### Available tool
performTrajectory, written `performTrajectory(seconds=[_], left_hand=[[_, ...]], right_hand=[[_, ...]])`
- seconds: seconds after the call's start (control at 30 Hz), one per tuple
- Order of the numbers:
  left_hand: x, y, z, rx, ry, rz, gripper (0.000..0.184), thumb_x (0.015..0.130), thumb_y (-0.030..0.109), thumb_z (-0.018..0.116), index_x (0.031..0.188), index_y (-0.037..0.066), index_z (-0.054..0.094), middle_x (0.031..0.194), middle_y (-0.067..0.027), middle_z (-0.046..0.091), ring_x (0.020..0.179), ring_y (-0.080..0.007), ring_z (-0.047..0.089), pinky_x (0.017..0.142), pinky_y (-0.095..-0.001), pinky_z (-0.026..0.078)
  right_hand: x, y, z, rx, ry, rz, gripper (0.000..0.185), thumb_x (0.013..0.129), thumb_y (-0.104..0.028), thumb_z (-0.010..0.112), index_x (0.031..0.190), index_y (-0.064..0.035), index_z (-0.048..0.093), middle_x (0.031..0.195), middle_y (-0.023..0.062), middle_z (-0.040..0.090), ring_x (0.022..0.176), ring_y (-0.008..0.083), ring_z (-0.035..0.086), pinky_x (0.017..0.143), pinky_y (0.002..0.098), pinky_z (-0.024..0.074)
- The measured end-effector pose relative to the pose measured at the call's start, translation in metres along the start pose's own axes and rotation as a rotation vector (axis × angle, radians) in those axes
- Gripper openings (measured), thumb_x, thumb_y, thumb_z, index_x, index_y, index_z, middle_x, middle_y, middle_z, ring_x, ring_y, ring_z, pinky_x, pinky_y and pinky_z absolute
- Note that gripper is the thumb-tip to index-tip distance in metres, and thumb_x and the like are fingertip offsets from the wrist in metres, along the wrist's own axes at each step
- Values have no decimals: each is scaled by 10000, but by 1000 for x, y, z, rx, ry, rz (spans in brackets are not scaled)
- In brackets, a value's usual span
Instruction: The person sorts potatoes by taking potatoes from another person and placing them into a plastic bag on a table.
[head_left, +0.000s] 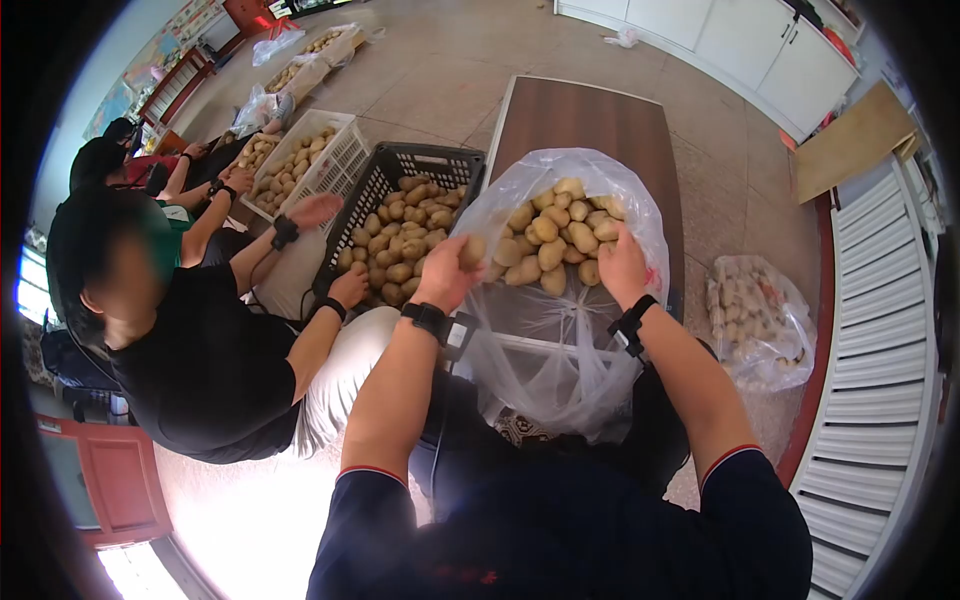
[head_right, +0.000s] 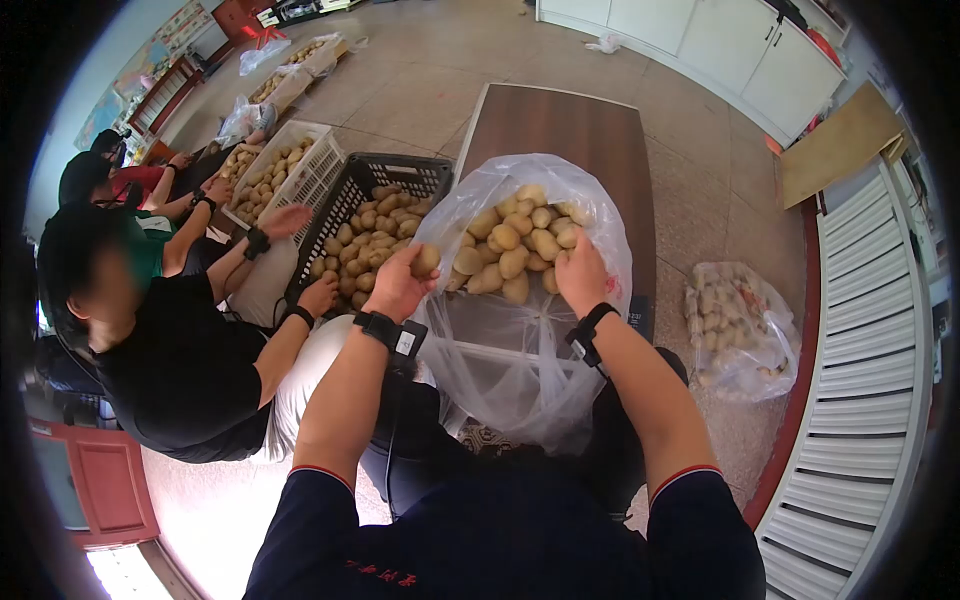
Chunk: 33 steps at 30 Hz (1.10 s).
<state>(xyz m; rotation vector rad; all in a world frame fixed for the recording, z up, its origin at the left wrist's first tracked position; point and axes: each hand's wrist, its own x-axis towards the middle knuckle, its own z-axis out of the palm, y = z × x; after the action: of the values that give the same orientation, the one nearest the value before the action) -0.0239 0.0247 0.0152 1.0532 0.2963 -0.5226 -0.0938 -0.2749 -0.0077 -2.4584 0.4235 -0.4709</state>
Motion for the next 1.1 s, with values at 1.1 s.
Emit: performTrajectory(seconds=[1.1], left_hand=[[52,-4,-140,38,271,164,230,963,165,472,1137,36,546,1123,-145,586,936,-314,602,709,-457,551]], right_hand=[[8,8,-7,-93,-335,20,610,849,-46,552,1397,-48,285,1162,317,568,1087,462,553,900,495,446]])
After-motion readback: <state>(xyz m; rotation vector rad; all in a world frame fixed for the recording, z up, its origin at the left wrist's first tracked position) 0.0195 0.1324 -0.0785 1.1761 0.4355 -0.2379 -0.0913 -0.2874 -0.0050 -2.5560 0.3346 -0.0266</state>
